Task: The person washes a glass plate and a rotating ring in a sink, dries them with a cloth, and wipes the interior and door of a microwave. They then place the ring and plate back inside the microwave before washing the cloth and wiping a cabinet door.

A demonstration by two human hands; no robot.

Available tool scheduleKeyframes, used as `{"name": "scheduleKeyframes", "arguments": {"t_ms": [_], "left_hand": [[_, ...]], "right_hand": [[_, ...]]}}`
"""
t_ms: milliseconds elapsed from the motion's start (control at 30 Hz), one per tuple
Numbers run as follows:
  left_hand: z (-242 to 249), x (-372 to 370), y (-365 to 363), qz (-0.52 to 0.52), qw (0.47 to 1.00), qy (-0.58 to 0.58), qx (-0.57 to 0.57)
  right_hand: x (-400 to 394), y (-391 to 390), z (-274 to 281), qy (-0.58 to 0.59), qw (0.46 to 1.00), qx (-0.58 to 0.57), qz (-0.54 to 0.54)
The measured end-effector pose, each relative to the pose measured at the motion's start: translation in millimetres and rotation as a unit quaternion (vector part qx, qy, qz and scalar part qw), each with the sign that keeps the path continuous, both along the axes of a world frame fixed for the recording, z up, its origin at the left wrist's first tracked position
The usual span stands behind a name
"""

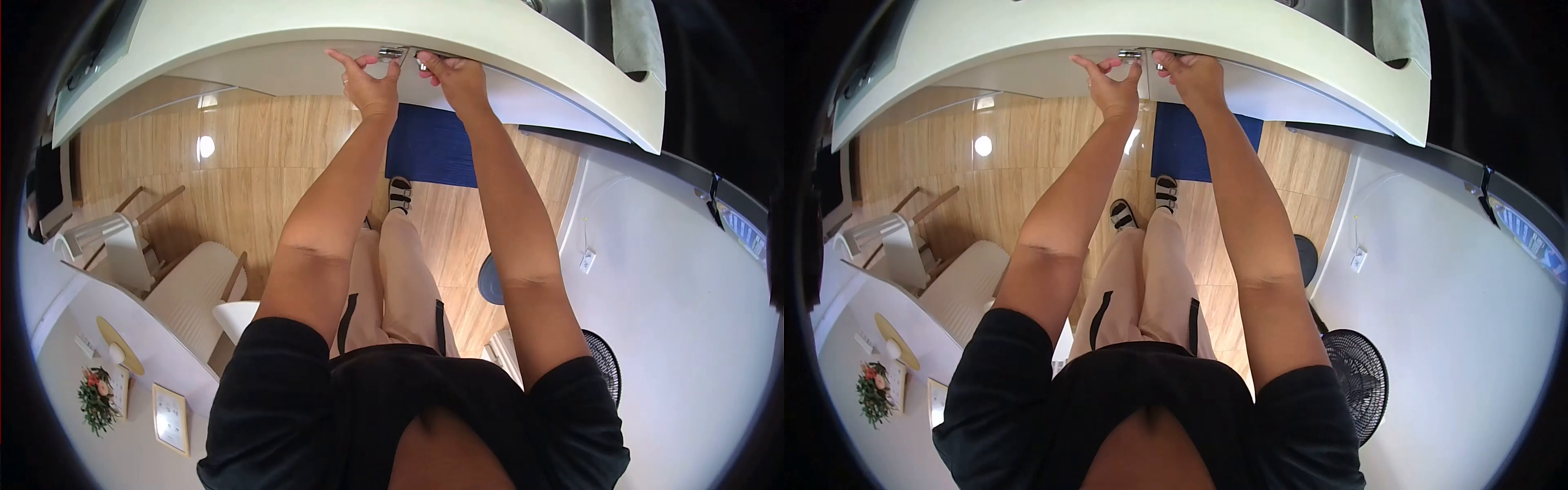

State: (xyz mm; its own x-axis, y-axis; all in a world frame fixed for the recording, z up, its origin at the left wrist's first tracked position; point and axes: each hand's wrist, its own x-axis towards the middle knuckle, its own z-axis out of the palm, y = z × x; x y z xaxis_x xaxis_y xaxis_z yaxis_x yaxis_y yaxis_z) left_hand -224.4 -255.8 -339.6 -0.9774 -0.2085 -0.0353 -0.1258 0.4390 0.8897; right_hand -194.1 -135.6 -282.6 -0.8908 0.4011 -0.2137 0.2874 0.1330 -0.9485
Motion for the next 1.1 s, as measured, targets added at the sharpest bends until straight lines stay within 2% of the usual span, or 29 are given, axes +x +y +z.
{"name": "scheduleKeyframes", "arguments": {"t_ms": [100,200,333,400,433,500,533,600,700,733,767,833,867,933,967,1033,1067,1100], "left_hand": [[-1,3,3,0.006,0.997,0.042,-0.059],[4,5,3,-0.012,1.000,0.010,0.024],[7,13,-10,-0.053,0.997,-0.015,0.051],[5,14,-15,-0.094,0.982,-0.031,0.161],[4,15,-17,-0.094,0.982,-0.029,0.161],[9,20,-20,-0.077,0.958,-0.033,0.276],[16,23,-20,-0.079,0.958,-0.033,0.275],[34,28,-20,-0.107,0.993,0.014,0.056],[53,43,4,-0.086,0.993,0.052,0.069],[54,46,11,-0.076,0.988,0.032,0.133],[54,48,17,-0.079,0.987,0.033,0.134],[50,51,25,-0.072,0.974,0.044,0.209],[48,50,25,-0.073,0.974,0.044,0.208],[39,45,26,-0.046,0.944,-0.007,0.327],[36,44,30,-0.048,0.944,-0.008,0.327],[39,40,33,0.018,0.898,-0.056,0.437],[41,39,34,0.017,0.898,-0.056,0.436],[44,40,35,0.041,0.875,-0.056,0.479]], "right_hand": [[0,4,-10,-0.027,0.999,0.023,0.003],[0,8,-16,-0.027,0.999,0.017,0.015],[-2,7,-14,-0.039,0.999,0.035,0.011],[-1,10,-13,-0.037,0.998,0.048,0.006],[-1,10,-11,-0.062,0.995,0.072,0.018],[-2,11,-6,-0.086,0.991,0.095,0.027],[-2,9,-3,-0.070,0.993,0.085,0.029],[-2,7,-6,-0.054,0.995,0.073,0.030],[-4,12,-13,-0.034,0.995,0.080,0.046],[-2,11,-4,-0.077,0.990,0.102,0.063],[-1,11,5,-0.121,0.982,0.123,0.079],[0,13,1,-0.110,0.984,0.114,0.082],[0,13,-1,-0.099,0.986,0.105,0.089],[0,16,1,-0.109,0.982,0.114,0.103],[0,17,2,-0.117,0.978,0.124,0.119],[-2,19,-2,-0.112,0.978,0.120,0.127],[-3,21,-4,-0.108,0.978,0.117,0.136],[-4,21,-7,-0.106,0.978,0.117,0.135]]}}
